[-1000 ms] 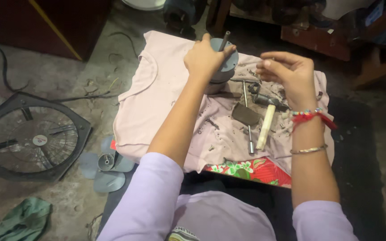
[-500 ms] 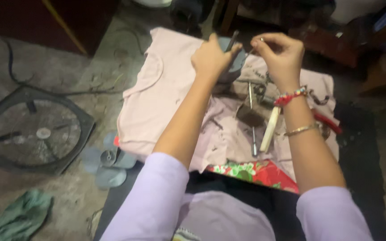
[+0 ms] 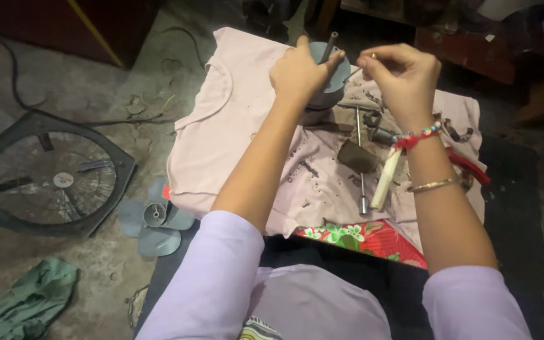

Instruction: The person assembles a fan motor housing, placing the top casing onto the motor assembly, aligning the screw holes, and inserting multiple small screws into the side of the housing by hand.

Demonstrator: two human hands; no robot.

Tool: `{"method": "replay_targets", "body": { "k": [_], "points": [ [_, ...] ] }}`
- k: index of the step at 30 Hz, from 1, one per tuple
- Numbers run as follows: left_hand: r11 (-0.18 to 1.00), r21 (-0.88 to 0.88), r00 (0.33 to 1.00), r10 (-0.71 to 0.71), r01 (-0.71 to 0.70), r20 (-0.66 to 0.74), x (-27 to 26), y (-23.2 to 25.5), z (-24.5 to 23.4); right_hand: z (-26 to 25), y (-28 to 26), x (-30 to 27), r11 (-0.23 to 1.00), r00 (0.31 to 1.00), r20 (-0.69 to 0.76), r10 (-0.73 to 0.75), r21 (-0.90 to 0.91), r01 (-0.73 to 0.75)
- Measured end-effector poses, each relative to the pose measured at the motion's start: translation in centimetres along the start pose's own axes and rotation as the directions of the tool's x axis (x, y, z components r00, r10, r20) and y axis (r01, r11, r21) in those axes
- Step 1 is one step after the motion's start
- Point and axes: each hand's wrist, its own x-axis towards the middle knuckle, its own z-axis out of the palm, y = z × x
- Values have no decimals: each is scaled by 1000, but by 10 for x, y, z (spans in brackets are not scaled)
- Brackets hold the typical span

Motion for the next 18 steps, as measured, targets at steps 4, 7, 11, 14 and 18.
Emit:
{"method": "replay_targets", "body": {
  "k": [4, 7, 11, 14, 18],
  "points": [
    [1000, -9, 998, 18, -19, -68, 4, -4, 14, 1, -11, -6, 990, 998, 36, -59, -125, 63],
    [999, 7, 995, 35, -35, -98, 7, -6, 20, 0, -15, 4, 979, 997, 72, 4, -203, 10],
    [1000, 3, 997, 11, -11, -71, 6, -7, 20, -5, -13, 17, 978, 985, 51, 162, -142, -154],
    [999, -12, 995, 31, -32, -98, 6, -10, 19, -10, -8, 13, 991, 990, 123, 75, -121, -60],
    [1000, 7, 998, 23, -22, -65, 8, -8, 18, -10, 1, 5, 989, 963, 264, -53, -120, 88]
  ]
}}
